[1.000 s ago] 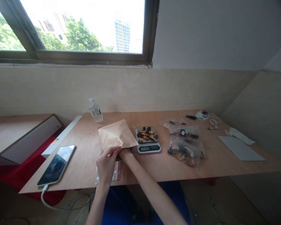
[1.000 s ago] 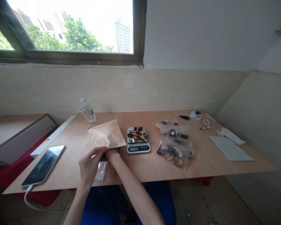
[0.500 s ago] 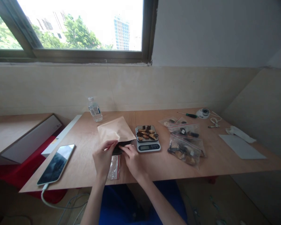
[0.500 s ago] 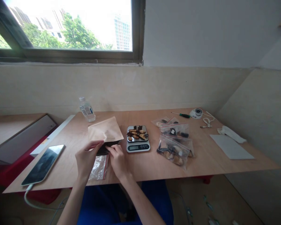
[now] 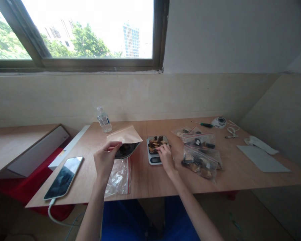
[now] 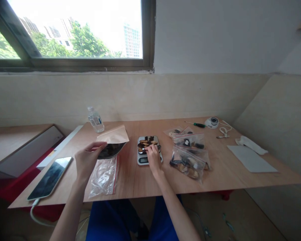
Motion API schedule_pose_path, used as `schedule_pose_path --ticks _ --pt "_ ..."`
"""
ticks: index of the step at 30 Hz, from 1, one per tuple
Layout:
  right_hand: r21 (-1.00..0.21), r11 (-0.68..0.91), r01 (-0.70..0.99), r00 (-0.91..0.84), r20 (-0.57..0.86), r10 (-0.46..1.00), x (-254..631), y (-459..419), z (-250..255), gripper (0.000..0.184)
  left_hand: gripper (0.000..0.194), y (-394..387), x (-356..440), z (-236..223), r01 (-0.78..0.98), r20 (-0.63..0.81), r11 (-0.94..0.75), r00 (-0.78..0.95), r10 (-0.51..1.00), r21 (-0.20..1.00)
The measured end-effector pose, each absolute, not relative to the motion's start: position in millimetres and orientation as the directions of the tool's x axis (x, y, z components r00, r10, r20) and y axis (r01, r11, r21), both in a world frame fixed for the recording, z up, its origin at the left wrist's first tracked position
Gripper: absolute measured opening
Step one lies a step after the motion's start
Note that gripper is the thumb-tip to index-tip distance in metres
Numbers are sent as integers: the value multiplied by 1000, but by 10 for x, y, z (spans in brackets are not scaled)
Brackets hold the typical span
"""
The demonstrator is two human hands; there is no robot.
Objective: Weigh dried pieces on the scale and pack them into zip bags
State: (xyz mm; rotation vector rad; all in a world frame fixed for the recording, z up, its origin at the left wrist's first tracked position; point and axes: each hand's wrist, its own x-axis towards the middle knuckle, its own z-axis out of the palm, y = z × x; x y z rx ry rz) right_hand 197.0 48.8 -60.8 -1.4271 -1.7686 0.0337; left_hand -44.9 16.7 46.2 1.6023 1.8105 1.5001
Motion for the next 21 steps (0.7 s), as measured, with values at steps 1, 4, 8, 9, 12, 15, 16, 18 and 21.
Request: schedule_pose_path --ticks 1,4,8,9,12,15,16,18,21 --pt "-475 357 805 -26 572 820 1967 507 -618 24 21 174 -463 481 545 400 -171 -333 854 821" --pt "-417 365 832 -75 568 820 1974 509 -652 27 22 184 -492 524 547 416 -190 -324 850 815" --pt "-303 358 883 -142 555 820 1997 443 -643 23 22 180 -497 539 534 420 -206 -317 851 820" --pt "-267 348 898 -158 543 824 1998 425 -623 23 21 178 -493 538 531 416 -204 -317 852 823" --pt "-182 318 930 -192 497 846 1986 390 -543 23 20 173 -480 530 521 396 -190 -316 862 832" --pt "-138 281 950 -189 463 866 1964 410 -485 22 19 171 -474 519 513 382 -182 -317 868 839" --pt "-129 266 955 -181 457 871 1958 425 -476 21 18 170 -474 515 512 383 -183 -318 867 839" --pt "-125 243 962 -161 458 874 1940 445 -461 20 18 167 -476 506 510 383 -183 -320 867 841" --pt "-205 252 946 -110 528 842 1868 379 -380 23 19 163 -476 488 498 376 -183 -320 870 848"
